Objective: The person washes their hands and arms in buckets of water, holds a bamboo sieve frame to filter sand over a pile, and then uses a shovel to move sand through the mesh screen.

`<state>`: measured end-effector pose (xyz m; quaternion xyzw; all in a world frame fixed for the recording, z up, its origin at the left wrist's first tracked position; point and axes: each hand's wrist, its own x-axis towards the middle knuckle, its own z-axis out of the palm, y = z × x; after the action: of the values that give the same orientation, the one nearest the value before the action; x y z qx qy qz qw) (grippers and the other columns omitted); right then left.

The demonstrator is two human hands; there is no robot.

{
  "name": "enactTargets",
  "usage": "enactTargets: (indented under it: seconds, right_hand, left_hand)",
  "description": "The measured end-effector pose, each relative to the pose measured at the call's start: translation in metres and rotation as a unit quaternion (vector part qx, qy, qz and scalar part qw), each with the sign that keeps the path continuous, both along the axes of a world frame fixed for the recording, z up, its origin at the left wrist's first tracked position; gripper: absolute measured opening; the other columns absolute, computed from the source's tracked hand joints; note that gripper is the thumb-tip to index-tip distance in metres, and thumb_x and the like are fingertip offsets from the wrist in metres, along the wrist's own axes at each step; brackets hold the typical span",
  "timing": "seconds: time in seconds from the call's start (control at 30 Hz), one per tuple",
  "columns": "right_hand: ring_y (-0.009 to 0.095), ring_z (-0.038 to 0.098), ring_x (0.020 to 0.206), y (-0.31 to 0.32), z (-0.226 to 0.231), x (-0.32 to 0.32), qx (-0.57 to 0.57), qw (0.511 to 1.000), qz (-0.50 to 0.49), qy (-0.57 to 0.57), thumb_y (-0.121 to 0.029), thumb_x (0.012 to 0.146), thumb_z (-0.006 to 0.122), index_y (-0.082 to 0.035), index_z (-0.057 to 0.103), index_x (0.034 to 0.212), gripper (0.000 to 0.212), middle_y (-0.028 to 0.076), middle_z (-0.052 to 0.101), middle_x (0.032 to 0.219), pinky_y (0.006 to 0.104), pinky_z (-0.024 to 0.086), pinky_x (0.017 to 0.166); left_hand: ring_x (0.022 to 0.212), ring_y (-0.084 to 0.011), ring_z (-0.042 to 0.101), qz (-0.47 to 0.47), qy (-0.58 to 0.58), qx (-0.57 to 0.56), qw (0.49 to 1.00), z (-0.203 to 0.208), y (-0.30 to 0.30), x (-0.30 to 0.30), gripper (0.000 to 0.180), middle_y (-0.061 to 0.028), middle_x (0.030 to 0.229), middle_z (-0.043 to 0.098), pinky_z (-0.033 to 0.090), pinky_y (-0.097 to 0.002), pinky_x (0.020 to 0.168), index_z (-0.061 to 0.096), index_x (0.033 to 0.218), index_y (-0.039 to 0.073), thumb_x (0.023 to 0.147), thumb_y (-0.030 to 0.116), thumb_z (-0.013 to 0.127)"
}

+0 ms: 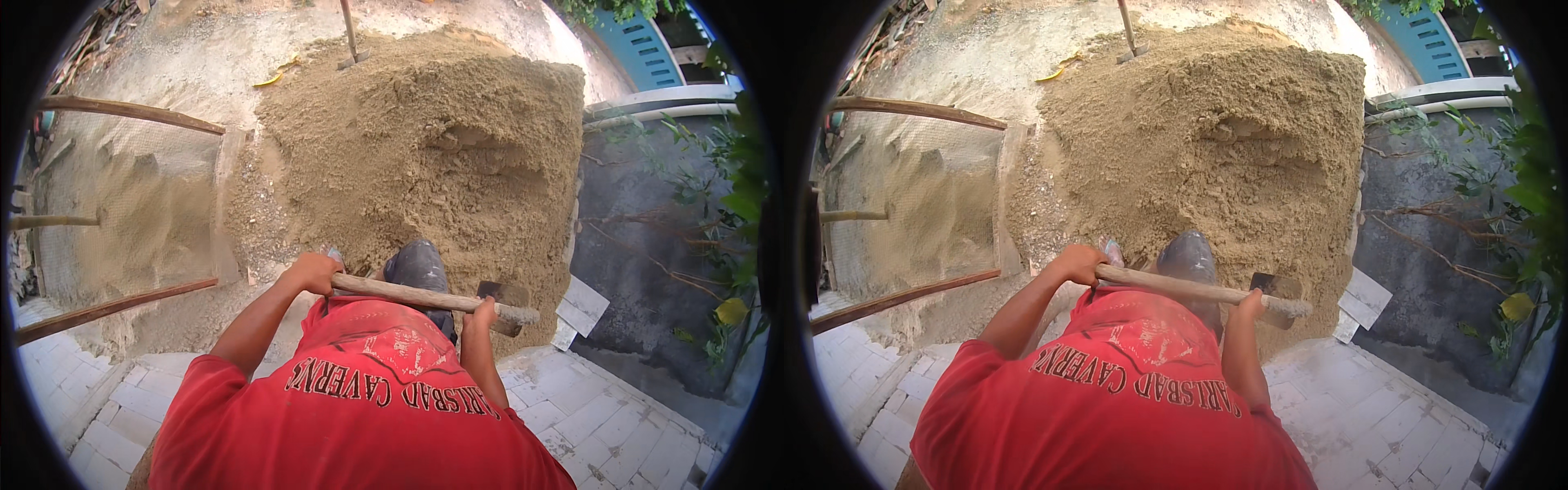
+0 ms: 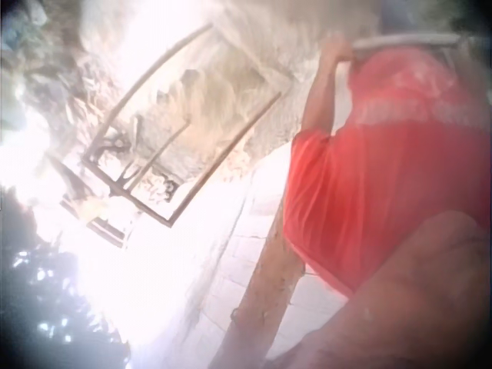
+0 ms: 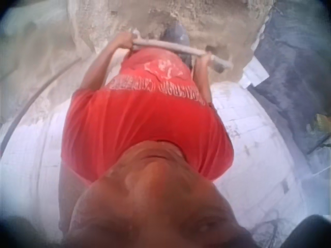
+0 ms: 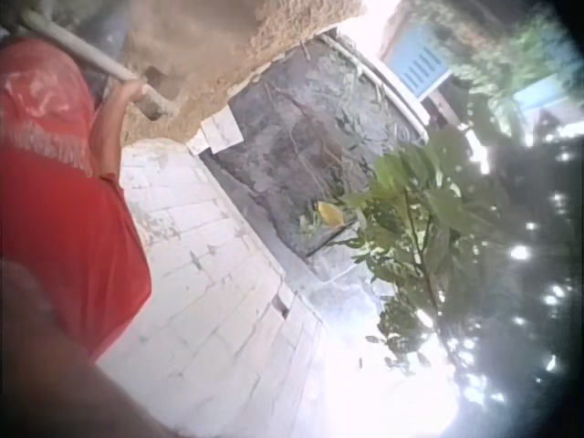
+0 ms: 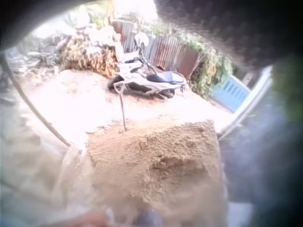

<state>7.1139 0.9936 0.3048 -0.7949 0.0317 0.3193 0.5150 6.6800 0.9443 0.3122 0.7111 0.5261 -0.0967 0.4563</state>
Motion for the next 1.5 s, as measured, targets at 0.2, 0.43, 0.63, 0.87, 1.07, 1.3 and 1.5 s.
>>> enactTargets:
  seconds: [0.2,0.43,0.63,0.87,1.07,1.3,1.5]
  right_hand:
    - [0.031,0.063,0.082,0.040,0.035,0.005,0.089,0.994,0.011,-0.056,-0.016,0.084,0.058,0.009,0.055,0.103,0.031,0.018,0.059,0.095,0.0464,0.054,0.071]
    - [0.022,0.057,0.063,0.123,0.118,-0.019,0.207,0.973,0.086,-0.058,-0.011,0.087,0.062,0.003,0.053,0.094,0.017,0.010,0.055,0.075,0.0374,0.053,0.059]
    - [0.018,0.059,0.072,0.230,0.200,0.001,0.357,0.902,0.204,-0.132,-0.015,0.092,0.065,-0.003,0.052,0.107,0.024,0.008,0.057,0.091,0.0339,0.055,0.060]
    - [0.016,0.058,0.066,0.366,0.164,-0.007,0.313,0.909,0.262,-0.077,-0.017,0.096,0.059,-0.004,0.038,0.120,0.034,0.006,0.055,0.089,0.0322,0.055,0.056]
    - [0.020,0.055,0.053,0.414,-0.083,-0.054,0.075,0.924,0.366,0.084,-0.017,0.094,0.060,-0.003,0.037,0.108,0.031,0.010,0.054,0.077,0.0344,0.051,0.046]
    - [0.021,0.056,0.056,0.413,-0.140,-0.035,-0.005,0.891,0.325,0.318,-0.016,0.091,0.062,-0.004,0.048,0.099,0.019,0.010,0.056,0.077,0.0361,0.051,0.048]
    - [0.019,0.061,0.089,0.414,-0.002,0.032,0.298,0.797,0.352,0.391,-0.031,0.098,0.058,-0.004,0.048,0.122,0.037,0.015,0.056,0.104,0.0271,0.054,0.073]
  left_hand:
    - [0.091,-0.0350,0.067,0.008,-0.072,0.039,0.997,0.007,0.014,0.000,0.038,-0.0145,0.093,0.071,0.053,-0.0472,0.076,0.068,0.098,0.013,0.066,0.034,0.074]
    - [0.093,-0.0352,0.065,0.007,-0.253,-0.076,0.964,-0.012,0.030,0.025,0.047,-0.0142,0.097,0.070,0.051,-0.0442,0.079,0.066,0.106,0.012,0.070,0.040,0.076]
    - [0.091,-0.0374,0.067,0.093,-0.251,-0.005,0.963,0.031,0.110,0.115,0.053,-0.0174,0.096,0.070,0.051,-0.0463,0.079,0.066,0.112,0.010,0.069,0.040,0.077]
    - [0.093,-0.0393,0.066,0.243,-0.238,0.092,0.936,0.043,0.278,0.248,0.047,-0.0214,0.096,0.069,0.052,-0.0472,0.080,0.066,0.111,0.010,0.072,0.035,0.074]
    - [0.089,-0.0352,0.068,0.329,-0.082,-0.072,0.938,-0.081,0.246,0.235,0.058,-0.0221,0.099,0.069,0.052,-0.0440,0.079,0.063,0.109,0.000,0.072,0.042,0.077]
    - [0.069,-0.0183,0.060,0.397,-0.321,-0.377,0.773,0.012,0.273,0.243,0.059,-0.0060,0.080,0.057,0.052,-0.0328,0.061,0.047,0.129,0.005,0.083,0.027,0.076]
    - [0.062,-0.0190,0.061,0.522,-0.418,-0.446,0.594,0.173,0.390,0.348,0.032,-0.0086,0.078,0.058,0.053,-0.0333,0.053,0.051,0.112,-0.003,0.088,0.013,0.065]
